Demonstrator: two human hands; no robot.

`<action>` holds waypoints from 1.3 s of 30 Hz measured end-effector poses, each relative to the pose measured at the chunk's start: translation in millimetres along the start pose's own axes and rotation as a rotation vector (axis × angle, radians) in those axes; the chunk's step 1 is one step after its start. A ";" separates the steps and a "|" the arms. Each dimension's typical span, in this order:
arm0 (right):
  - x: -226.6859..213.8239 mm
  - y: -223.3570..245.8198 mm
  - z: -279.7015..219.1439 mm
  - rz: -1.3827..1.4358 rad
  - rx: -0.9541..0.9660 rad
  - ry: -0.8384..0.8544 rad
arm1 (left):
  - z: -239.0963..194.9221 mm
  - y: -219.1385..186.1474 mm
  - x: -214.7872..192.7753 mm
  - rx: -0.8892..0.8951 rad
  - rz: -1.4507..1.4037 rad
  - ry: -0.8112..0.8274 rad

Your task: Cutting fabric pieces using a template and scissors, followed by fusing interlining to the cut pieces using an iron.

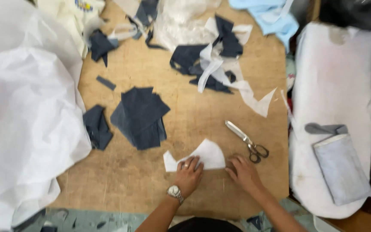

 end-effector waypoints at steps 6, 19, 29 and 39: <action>14.5 -1.3 5.0 0.334 0.651 -0.120 | 32.6 89.8 -1.6 -0.310 -0.339 0.218; -193.5 -213.5 584.4 -0.202 0.088 -0.315 | 396.8 430.4 -118.1 -0.323 0.425 -0.269; -165.3 -326.6 791.1 -0.837 0.132 -0.114 | 328.6 316.2 7.5 -0.320 -0.169 -0.163; -266.5 -76.2 478.9 -0.685 -0.667 -0.414 | 368.3 225.7 -73.8 -0.069 -0.139 -0.577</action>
Point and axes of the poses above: each hand's wrist, its own z-axis towards the middle knuckle, its own x-axis out of the palm, y = z × x, the point moved 1 cm from there along z, towards the middle knuckle
